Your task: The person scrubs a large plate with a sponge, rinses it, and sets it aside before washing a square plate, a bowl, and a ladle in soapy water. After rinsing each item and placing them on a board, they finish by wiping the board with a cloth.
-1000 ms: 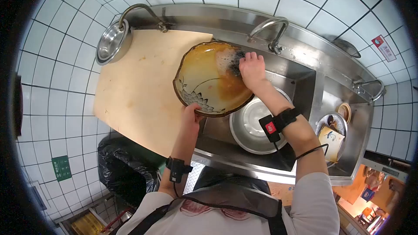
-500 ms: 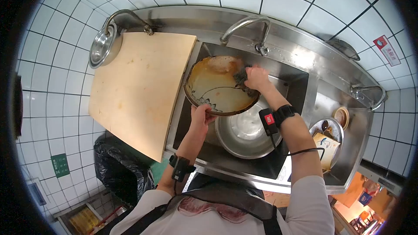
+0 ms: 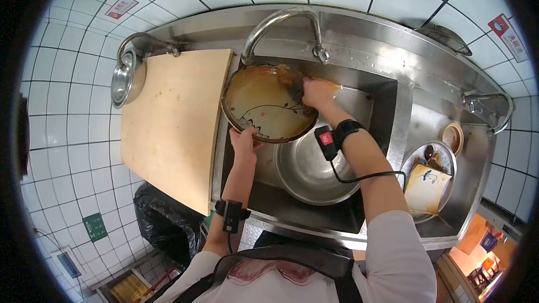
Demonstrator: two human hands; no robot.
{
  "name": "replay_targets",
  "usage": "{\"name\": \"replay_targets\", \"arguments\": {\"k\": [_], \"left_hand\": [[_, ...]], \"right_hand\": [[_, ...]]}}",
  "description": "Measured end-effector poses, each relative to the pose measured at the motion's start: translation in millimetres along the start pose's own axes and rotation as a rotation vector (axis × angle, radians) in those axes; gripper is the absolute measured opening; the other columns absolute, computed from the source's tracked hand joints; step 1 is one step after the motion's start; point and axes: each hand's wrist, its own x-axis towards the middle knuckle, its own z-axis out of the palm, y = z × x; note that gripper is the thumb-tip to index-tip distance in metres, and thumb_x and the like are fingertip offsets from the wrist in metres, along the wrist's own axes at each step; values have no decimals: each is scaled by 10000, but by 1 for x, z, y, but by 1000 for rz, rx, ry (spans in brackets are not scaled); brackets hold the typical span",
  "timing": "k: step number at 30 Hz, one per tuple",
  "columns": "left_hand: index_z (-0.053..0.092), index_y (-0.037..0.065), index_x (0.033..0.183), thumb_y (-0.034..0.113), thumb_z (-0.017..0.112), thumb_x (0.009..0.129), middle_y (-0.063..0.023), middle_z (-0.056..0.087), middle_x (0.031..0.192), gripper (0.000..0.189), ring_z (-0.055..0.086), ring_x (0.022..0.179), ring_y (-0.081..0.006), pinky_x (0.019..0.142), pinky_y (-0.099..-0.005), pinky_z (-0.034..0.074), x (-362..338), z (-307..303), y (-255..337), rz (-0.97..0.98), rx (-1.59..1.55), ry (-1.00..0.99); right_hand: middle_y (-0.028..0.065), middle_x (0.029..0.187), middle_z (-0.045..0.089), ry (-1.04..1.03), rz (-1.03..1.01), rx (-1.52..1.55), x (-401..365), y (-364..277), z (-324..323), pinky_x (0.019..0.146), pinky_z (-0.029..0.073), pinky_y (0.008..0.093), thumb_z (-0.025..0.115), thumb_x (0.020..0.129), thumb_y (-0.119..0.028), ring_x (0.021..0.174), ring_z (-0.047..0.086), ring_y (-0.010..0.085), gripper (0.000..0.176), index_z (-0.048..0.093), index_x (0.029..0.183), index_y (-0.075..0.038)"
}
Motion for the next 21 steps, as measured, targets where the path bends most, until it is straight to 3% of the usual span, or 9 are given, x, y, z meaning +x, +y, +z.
{"name": "replay_targets", "arguments": {"k": [3,5,8,11,12,14,16,17,21], "left_hand": [[333,31,1061,-2,522,654,-131,501,918,450,570,696,-207,477,-304,483,2,9,-2,-1,-9,19],[341,50,1049,-2,524,649,-116,521,872,443,588,649,-213,468,-319,519,4,17,-8,-2,-34,21],[331,41,1050,-6,523,652,-123,516,864,444,589,637,-221,468,-339,524,-1,27,-14,-12,-108,10],[327,29,1029,-1,527,658,-129,512,856,423,593,639,-230,469,-352,529,-14,36,-8,-71,-66,15],[327,27,1014,2,529,659,-131,511,847,410,592,625,-234,467,-353,531,-16,34,-9,-97,-61,-5],[325,22,978,16,538,661,-140,508,819,382,582,573,-238,458,-353,533,-16,32,-12,-97,-65,-40],[326,16,974,23,542,661,-143,507,815,380,581,567,-237,449,-350,531,-15,34,-15,-90,-77,-9],[328,9,969,29,545,661,-147,507,810,378,579,560,-235,440,-346,529,-13,34,-15,-83,-87,18],[331,-3,956,43,555,662,-149,505,799,373,583,586,-237,441,-345,528,-8,34,-19,-57,-52,9]], "right_hand": [[177,920,608,112,72,-70,-3,0,-13,722,484,417,620,661,-246,859,595,314,374,522,965,-52],[169,929,606,71,-24,81,-11,-18,-14,742,477,417,625,653,-257,876,587,320,398,533,985,-58],[180,966,590,164,-396,529,-1,-37,15,813,438,413,640,674,-269,934,550,355,495,483,1092,-56],[171,954,598,274,-402,532,23,-49,33,778,458,413,631,702,-258,914,563,357,499,457,1123,-55],[171,954,598,274,-395,533,26,-46,30,778,458,413,631,702,-258,914,563,357,499,457,1123,-55],[147,945,610,203,25,141,34,-40,13,750,483,402,610,720,-215,901,585,327,411,511,1083,-50],[128,963,618,162,145,-30,33,-15,2,740,498,391,580,729,-165,909,598,287,301,586,1010,-57],[119,1002,614,100,156,-54,29,-2,-3,768,492,390,568,724,-136,931,596,268,230,635,936,-76],[128,1007,609,-67,-18,-45,10,23,-16,797,474,351,560,671,-133,984,566,263,302,623,956,-53]]}}
